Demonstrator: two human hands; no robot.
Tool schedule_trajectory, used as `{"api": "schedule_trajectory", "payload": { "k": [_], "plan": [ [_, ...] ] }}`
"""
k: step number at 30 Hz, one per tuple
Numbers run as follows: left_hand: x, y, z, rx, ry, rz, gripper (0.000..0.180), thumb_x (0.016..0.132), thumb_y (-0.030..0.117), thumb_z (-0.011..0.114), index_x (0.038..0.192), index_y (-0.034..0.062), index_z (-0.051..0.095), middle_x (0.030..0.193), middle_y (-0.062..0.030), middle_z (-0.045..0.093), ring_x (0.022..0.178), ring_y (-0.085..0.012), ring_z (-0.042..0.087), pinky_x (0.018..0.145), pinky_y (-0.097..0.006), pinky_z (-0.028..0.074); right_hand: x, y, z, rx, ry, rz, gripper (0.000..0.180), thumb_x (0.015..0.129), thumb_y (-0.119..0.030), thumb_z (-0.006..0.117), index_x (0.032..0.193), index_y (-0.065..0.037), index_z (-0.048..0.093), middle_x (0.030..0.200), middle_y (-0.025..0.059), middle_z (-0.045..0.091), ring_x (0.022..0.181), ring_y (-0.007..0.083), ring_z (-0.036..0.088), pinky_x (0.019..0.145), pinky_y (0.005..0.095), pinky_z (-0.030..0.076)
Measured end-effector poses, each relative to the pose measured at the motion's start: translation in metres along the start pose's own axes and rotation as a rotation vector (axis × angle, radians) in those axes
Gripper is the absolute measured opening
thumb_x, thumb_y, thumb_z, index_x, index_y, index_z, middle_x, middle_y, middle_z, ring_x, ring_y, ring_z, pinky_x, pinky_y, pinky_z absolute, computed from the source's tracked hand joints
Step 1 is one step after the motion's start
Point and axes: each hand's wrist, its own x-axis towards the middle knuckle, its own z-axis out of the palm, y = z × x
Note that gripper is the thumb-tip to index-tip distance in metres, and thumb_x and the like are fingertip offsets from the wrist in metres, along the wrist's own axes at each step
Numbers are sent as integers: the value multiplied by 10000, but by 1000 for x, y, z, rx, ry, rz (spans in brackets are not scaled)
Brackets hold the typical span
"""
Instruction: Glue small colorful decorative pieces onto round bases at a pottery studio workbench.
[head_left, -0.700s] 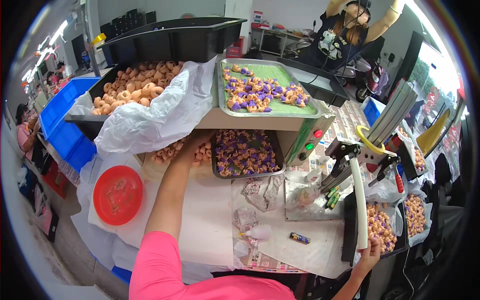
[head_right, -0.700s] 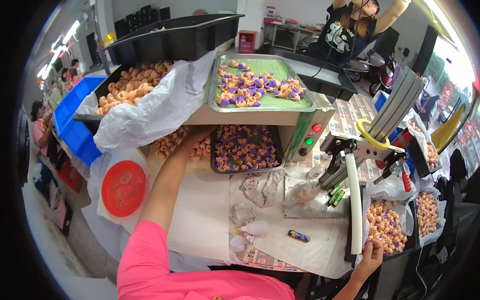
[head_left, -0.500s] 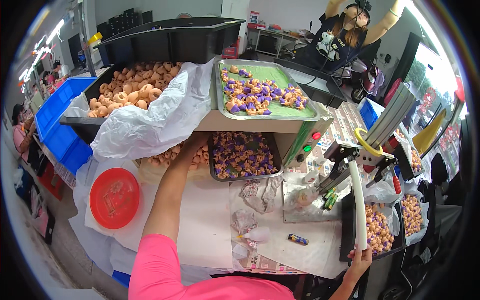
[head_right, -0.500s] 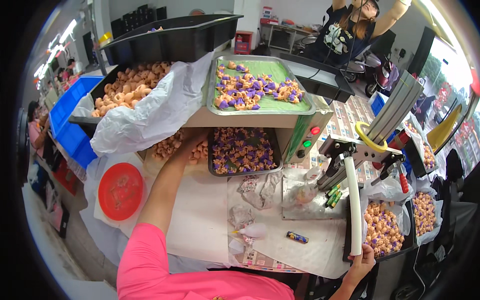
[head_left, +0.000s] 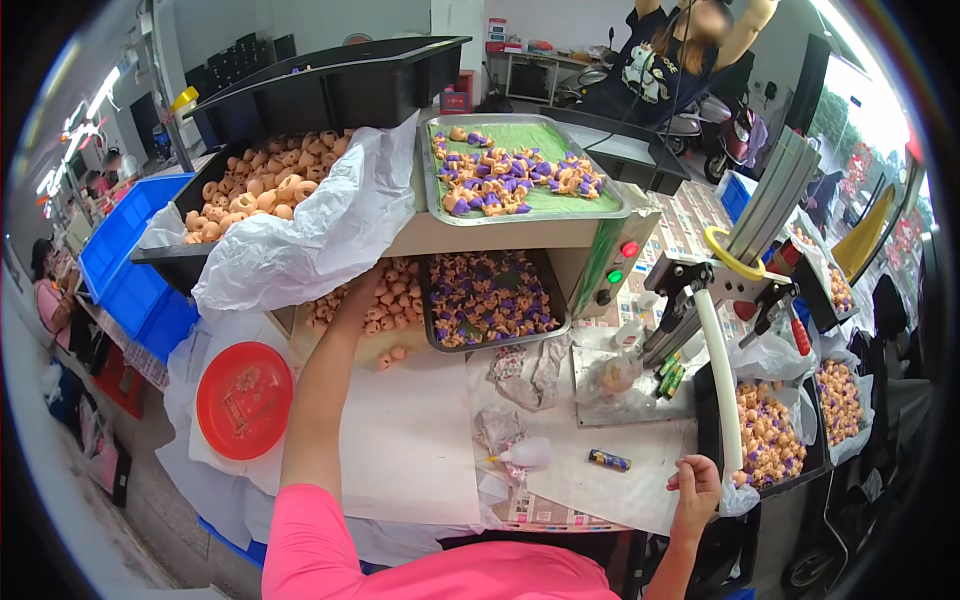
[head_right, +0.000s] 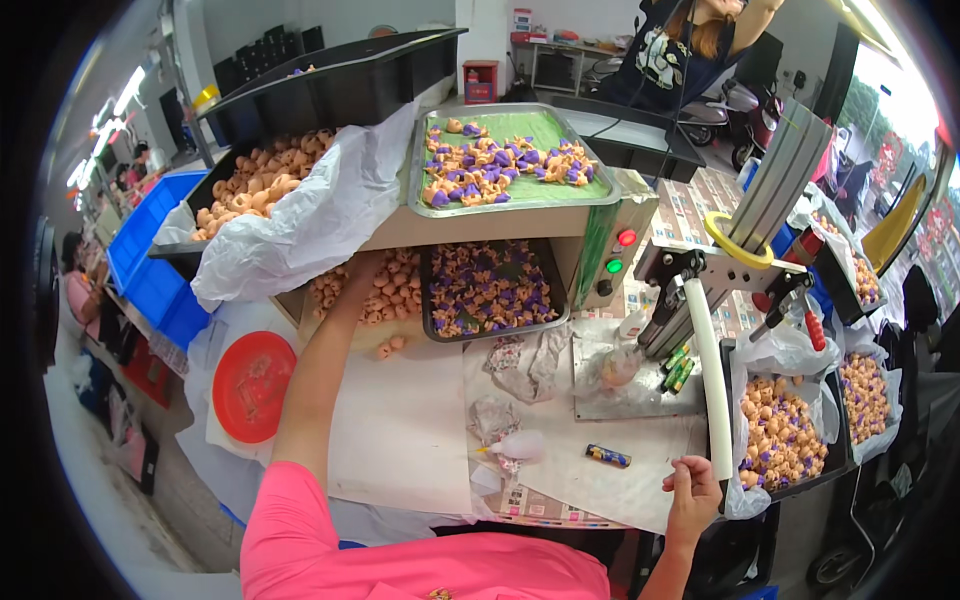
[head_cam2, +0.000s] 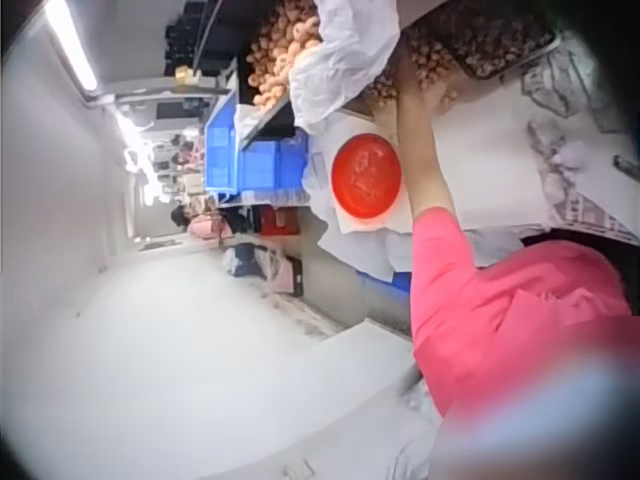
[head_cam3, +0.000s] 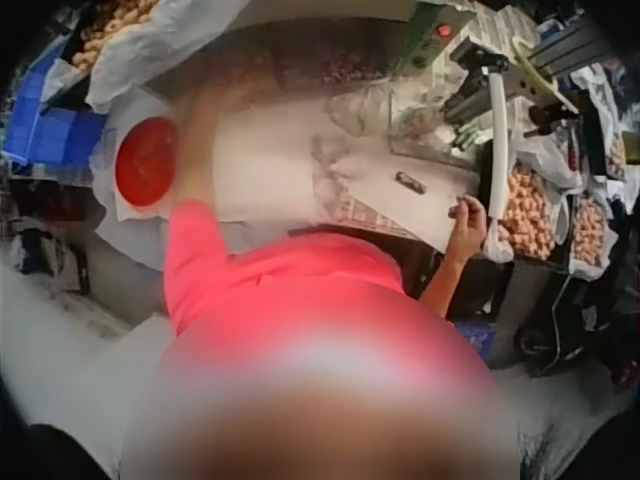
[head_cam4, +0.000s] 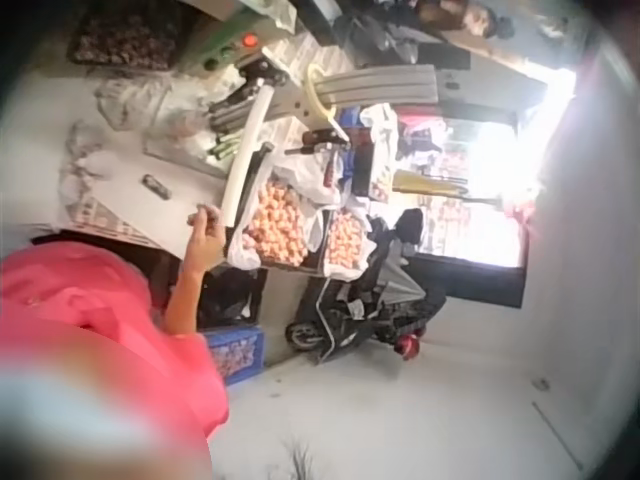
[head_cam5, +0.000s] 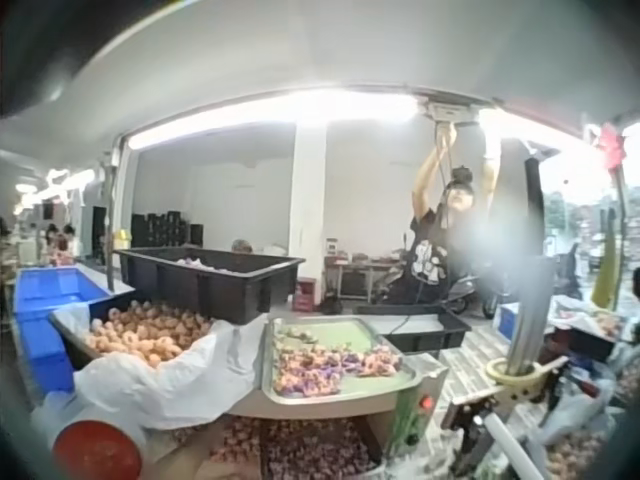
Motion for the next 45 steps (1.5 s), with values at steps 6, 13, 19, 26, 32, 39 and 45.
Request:
{"api": "schedule_trajectory", "payload": {
  "k": [6,13,19,26,32,39,45],
  "plan": [
    [-118,162,-80,-1682,-553,-660,198,866,18,553,1058,67,560,947,-42,585,790,-113,580,612,-268,476,-30,33,17,0,-101,78,70,877,-6,577,942,11,597,847,62,623,642,102,578,573,222,473],
    [-295,202,-134,-1700,-628,-1031,282,931,100,542,1206,43,517,1003,-73,591,840,-152,581,662,-258,500,-19,96,114,-436,-503,-486,299,772,-51,676,1065,-28,619,1031,133,624,983,290,560,809,359,463],
    [-392,205,-124,-1992,-643,-1128,318,955,124,513,1265,58,489,1132,-123,570,876,-173,581,692,-264,500,-16,136,129,-531,-784,-448,377,733,-118,720,1081,-26,608,1065,156,606,1007,358,517,889,411,409],
    [-430,225,-110,-2024,-560,-1188,327,956,124,517,1280,89,489,1139,-137,543,865,-174,554,706,-259,477,-37,162,104,-454,-647,-401,353,708,-115,766,991,-8,584,916,118,592,814,273,594,712,341,480],
    [-451,242,-86,-2003,-755,-1191,340,940,102,542,1274,73,489,1128,-122,550,888,-175,565,725,-257,494,-52,158,62,196,-540,302,367,743,-129,777,1002,-16,543,905,31,562,711,101,573,573,214,470],
    [-473,261,-51,-1812,-883,-1145,353,923,105,575,1268,67,509,1014,-72,597,858,-156,599,712,-268,517,-58,177,50,101,-395,-136,402,676,-144,852,956,-25,591,890,45,550,764,139,533,669,264,443],
    [-475,266,-36,-1742,-869,-1166,381,919,99,579,1288,58,496,1013,-66,597,875,-145,599,735,-271,523,-54,184,54,-45,-363,-318,383,701,-217,837,934,-10,615,828,61,553,709,162,517,632,273,426]
  ]
}}
